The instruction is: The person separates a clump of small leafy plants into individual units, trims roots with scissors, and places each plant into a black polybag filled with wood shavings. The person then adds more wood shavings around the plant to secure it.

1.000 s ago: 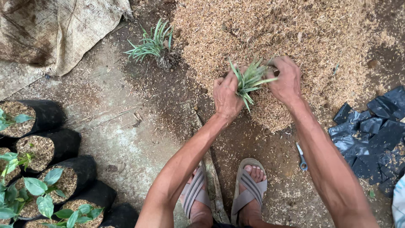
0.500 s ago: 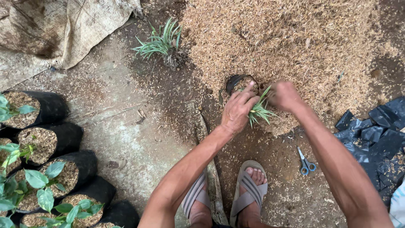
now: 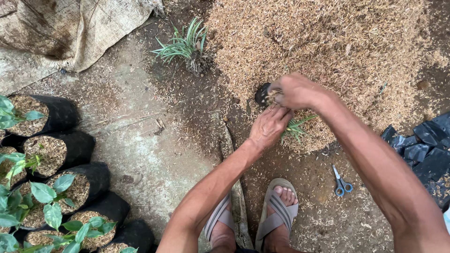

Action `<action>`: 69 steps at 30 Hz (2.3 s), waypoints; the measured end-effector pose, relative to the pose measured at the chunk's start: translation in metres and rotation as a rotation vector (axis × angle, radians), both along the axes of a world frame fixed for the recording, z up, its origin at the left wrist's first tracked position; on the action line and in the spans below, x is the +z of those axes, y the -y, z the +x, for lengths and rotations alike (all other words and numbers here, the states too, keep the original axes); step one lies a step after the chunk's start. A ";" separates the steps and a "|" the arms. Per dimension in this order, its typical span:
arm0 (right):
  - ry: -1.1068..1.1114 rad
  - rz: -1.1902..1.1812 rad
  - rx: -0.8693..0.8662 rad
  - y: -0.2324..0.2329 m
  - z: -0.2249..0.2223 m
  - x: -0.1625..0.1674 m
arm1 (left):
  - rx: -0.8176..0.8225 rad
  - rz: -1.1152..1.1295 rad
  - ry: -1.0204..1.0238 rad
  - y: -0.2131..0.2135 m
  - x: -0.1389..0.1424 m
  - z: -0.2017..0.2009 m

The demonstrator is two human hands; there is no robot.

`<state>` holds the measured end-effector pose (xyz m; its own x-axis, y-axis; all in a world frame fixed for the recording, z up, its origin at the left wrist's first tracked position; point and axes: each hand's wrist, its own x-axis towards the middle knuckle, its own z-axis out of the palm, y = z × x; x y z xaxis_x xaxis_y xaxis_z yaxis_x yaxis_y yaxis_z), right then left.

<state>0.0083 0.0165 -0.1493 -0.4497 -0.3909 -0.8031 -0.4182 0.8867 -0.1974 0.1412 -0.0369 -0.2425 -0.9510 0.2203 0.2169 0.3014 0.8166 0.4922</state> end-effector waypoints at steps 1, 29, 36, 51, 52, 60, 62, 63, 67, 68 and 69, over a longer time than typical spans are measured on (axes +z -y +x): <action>-0.014 0.051 -0.024 0.001 0.005 -0.003 | 0.011 -0.015 -0.060 0.002 -0.001 -0.001; 0.000 -0.437 -0.452 -0.061 -0.005 -0.022 | 0.209 1.698 0.285 0.014 -0.017 -0.026; -0.341 -0.617 -0.560 -0.101 0.017 -0.046 | 0.345 0.725 0.212 0.033 -0.008 -0.029; -0.280 -0.726 -0.688 -0.093 0.060 -0.110 | 0.614 0.641 0.511 0.059 -0.035 -0.010; -0.207 -0.740 -0.761 -0.090 0.057 -0.113 | 0.626 0.532 0.560 0.057 -0.034 -0.016; -0.415 -0.620 -0.613 -0.071 0.051 -0.102 | 0.596 0.443 0.680 0.067 -0.017 -0.050; -0.438 -0.718 -0.644 -0.067 0.051 -0.095 | 0.594 0.489 0.620 0.067 -0.015 -0.052; -0.430 -0.760 -0.680 -0.067 0.051 -0.092 | 0.612 0.466 0.587 0.064 -0.014 -0.052; -0.391 -0.753 -0.691 -0.066 0.053 -0.087 | 0.587 0.163 0.672 0.053 -0.013 -0.047; -0.372 -0.680 -0.717 -0.064 0.052 -0.088 | 0.573 0.129 0.609 0.051 -0.013 -0.046; -0.347 -0.606 -0.743 -0.063 0.049 -0.089 | 0.562 0.093 0.551 0.049 -0.013 -0.044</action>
